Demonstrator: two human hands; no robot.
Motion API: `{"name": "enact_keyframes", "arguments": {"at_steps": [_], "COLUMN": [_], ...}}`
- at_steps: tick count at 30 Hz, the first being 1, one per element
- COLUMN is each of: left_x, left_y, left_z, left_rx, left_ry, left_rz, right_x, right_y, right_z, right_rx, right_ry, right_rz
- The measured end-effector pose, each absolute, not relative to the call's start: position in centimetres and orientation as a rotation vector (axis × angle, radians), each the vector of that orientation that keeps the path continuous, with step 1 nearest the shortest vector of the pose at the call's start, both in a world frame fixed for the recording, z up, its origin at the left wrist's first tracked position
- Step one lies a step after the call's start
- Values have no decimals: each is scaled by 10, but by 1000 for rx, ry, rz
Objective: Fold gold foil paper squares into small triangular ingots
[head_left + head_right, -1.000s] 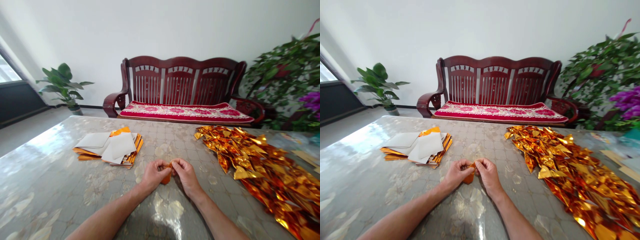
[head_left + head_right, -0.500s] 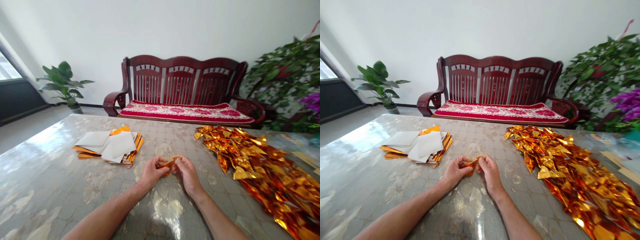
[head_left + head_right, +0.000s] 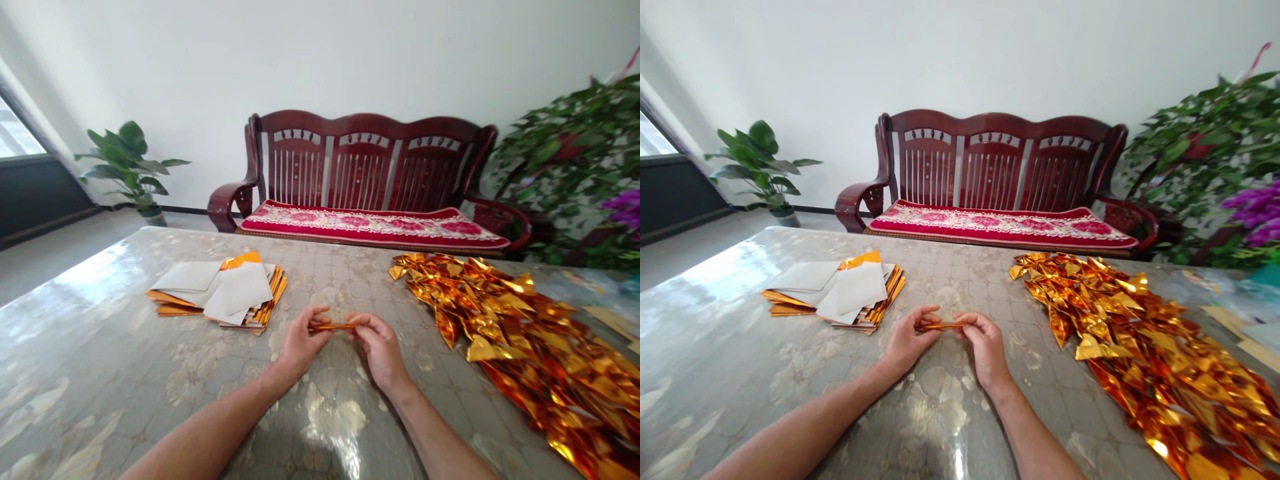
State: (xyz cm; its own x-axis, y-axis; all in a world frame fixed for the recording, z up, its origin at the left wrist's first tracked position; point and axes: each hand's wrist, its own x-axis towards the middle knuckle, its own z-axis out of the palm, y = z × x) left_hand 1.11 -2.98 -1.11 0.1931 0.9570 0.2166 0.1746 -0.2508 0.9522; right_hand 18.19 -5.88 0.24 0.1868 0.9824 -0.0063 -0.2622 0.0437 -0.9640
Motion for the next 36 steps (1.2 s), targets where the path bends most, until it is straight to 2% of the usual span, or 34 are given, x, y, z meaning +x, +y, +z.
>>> {"name": "enact_keyframes", "arguments": {"at_steps": [4,8,12,17,21,28,36], "left_x": [1,-3,-2,-3,-5,-10,-12], "left_y": [-27,-27,-27,-27,-26,-24,-19], "left_z": [-11,-8,-4,1,-2,-6,-8], "left_rx": [2123,2409,2439,2432,2433,2676,2738], "left_ry": [1167,1161,1170,1140,1127,1102,1037], "left_rz": [1195,1120,1071,967,880,739,715], "right_x": [184,185,191,198,198,199,196], "right_y": [-60,-60,-54,-52,-56,-54,-57], "right_z": [8,7,-1,-7,-6,-7,1], "right_rx": [-1025,-1150,-1298,-1277,-1281,-1307,-1142], "right_ry": [-920,-1162,-1378,-1630,-1866,-1769,-2146], "right_rz": [1299,1137,838,527,466,423,343]}}
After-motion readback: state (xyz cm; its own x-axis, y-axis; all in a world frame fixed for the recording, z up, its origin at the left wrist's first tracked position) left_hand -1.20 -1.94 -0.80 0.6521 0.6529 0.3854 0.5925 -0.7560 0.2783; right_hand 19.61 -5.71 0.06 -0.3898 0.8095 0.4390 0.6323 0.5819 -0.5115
